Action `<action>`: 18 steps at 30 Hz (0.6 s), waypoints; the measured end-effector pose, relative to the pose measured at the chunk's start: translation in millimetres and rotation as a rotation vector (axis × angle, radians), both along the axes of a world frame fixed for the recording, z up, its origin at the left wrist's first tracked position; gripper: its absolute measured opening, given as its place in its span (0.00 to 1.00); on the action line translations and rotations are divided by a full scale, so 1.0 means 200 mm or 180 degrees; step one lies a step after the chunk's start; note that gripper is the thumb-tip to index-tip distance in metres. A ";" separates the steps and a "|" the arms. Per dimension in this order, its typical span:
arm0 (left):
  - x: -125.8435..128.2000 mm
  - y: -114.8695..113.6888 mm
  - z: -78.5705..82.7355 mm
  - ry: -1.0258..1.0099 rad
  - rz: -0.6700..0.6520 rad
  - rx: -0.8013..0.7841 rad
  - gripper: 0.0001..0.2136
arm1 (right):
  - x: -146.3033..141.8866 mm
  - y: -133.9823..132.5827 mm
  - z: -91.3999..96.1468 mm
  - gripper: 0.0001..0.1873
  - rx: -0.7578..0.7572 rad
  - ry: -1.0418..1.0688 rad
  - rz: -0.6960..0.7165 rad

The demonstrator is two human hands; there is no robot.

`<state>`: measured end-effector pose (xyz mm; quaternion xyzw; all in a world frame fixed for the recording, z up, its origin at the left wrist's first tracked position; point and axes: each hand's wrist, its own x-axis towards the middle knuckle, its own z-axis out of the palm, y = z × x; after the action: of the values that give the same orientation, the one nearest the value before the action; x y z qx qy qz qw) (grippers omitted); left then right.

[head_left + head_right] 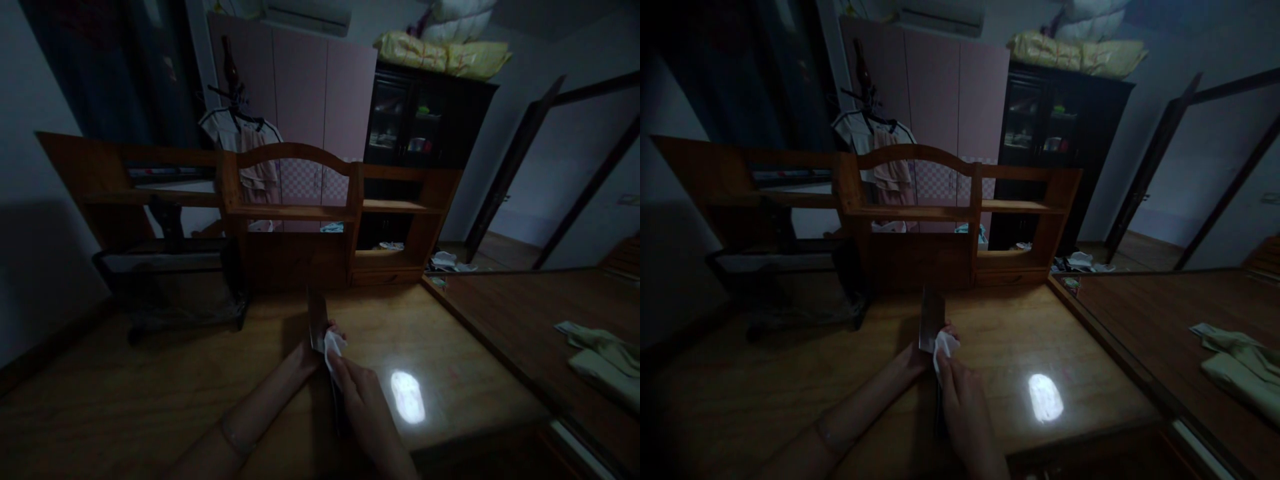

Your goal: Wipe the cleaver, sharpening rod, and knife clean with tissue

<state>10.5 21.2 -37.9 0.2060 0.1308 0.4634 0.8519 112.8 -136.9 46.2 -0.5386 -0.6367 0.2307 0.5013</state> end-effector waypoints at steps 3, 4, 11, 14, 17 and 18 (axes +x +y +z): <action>0.01 -0.01 0.04 -0.0065 0.0039 -0.0120 0.11 | 0.02 0.00 0.00 0.25 -0.0175 -0.0134 -0.0034; 0.01 -0.01 0.05 -0.0064 0.0077 -0.0149 0.11 | 0.05 -0.01 -0.02 0.25 -0.0265 -0.0128 -0.0110; 0.05 -0.04 0.11 0.0286 0.0269 -0.0244 0.03 | 0.21 -0.09 -0.10 0.22 0.0018 0.0707 -0.0876; 0.06 -0.05 0.12 0.0427 0.0282 -0.0186 0.08 | 0.19 -0.12 -0.05 0.22 0.0341 0.0427 -0.0736; 0.06 -0.05 0.10 0.0524 0.0334 -0.0160 0.10 | 0.14 -0.09 -0.01 0.21 0.0507 -0.0540 -0.0226; 0.06 -0.04 0.09 0.0554 0.0353 -0.0166 0.10 | 0.11 -0.07 -0.01 0.22 0.0504 -0.0870 -0.0118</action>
<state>23.1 12.4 -19.5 0.2157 0.2275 0.4866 0.8155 135.7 -151.2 44.0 -0.5354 -0.7052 0.0951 0.4550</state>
